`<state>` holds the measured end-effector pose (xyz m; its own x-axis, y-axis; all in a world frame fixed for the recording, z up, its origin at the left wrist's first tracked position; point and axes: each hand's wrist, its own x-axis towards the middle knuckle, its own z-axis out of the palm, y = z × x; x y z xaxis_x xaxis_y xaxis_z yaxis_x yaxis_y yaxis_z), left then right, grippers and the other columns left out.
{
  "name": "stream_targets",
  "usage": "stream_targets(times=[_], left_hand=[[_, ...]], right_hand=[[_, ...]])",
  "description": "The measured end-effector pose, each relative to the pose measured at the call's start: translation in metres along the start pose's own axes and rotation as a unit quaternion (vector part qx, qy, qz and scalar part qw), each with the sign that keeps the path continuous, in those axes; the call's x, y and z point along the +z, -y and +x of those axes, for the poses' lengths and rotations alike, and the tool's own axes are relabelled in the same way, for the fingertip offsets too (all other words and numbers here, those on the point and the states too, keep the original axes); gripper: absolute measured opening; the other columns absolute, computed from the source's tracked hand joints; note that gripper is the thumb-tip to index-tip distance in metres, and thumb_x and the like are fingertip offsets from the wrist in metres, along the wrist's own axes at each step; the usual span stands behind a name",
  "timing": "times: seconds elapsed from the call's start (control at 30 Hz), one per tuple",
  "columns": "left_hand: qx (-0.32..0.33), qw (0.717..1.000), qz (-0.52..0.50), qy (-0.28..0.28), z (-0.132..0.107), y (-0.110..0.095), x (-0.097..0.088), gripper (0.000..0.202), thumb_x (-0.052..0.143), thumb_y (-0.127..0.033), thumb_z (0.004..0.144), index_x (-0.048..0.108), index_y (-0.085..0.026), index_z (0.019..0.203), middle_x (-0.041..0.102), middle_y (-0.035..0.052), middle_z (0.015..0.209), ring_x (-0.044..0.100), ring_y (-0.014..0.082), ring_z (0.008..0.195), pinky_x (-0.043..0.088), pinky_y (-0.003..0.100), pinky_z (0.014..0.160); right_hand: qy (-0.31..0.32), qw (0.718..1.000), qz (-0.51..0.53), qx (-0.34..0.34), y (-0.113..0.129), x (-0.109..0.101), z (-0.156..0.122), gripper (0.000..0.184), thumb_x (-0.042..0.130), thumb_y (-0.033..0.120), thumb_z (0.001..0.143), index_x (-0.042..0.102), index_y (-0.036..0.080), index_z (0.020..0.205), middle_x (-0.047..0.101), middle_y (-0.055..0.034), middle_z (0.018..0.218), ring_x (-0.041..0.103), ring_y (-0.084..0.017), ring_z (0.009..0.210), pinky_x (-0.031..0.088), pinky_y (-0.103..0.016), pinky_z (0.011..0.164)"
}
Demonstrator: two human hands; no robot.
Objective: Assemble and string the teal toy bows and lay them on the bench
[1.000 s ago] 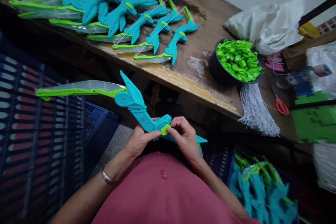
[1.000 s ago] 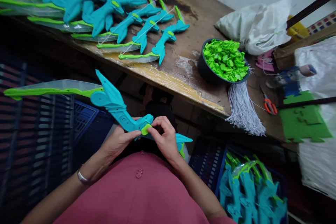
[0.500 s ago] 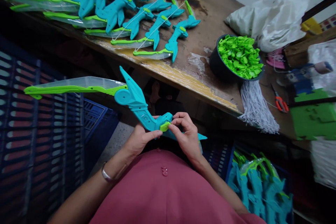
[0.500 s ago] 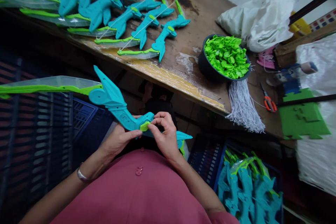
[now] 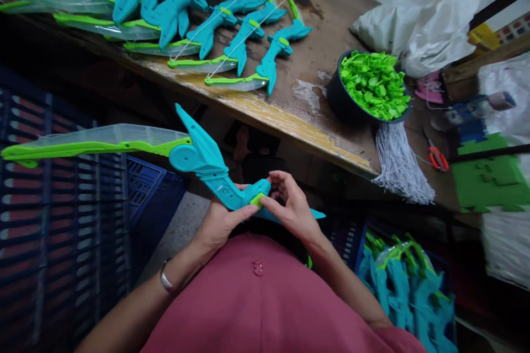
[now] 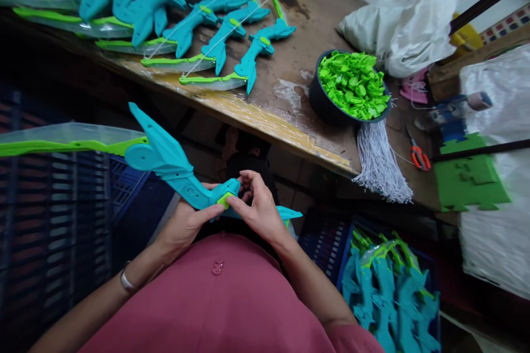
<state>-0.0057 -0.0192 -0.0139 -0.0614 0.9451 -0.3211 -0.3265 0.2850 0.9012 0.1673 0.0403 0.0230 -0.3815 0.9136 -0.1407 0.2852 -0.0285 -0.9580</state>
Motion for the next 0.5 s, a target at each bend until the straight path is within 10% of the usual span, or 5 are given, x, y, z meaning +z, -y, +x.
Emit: stream_targets(times=[0.17,0.5], left_hand=[[0.017,0.999,0.036,-0.011,-0.005,0.004,-0.001,0.042,0.085,-0.034,0.077,0.068,-0.022,0.114,0.075,0.0045,0.107,0.07,0.0221,0.093,0.055,0.034,0.082],[0.043,0.998,0.043,-0.017,0.008,0.006,-0.001,0.038,0.087,-0.028,0.071,0.073,-0.018,0.105,0.077,0.0066,0.1,0.072,0.0242,0.088,0.057,0.034,0.079]], right_hand=[[0.077,0.996,-0.046,-0.009,0.001,-0.007,0.005,0.039,0.069,0.038,0.088,0.057,0.022,0.121,0.062,-0.0059,0.11,0.059,-0.018,0.091,0.05,-0.031,0.078],[0.041,0.999,-0.033,-0.011,-0.011,0.0,0.011,0.03,0.073,0.035,0.083,0.061,0.02,0.107,0.062,-0.0033,0.097,0.059,-0.016,0.085,0.052,-0.029,0.075]])
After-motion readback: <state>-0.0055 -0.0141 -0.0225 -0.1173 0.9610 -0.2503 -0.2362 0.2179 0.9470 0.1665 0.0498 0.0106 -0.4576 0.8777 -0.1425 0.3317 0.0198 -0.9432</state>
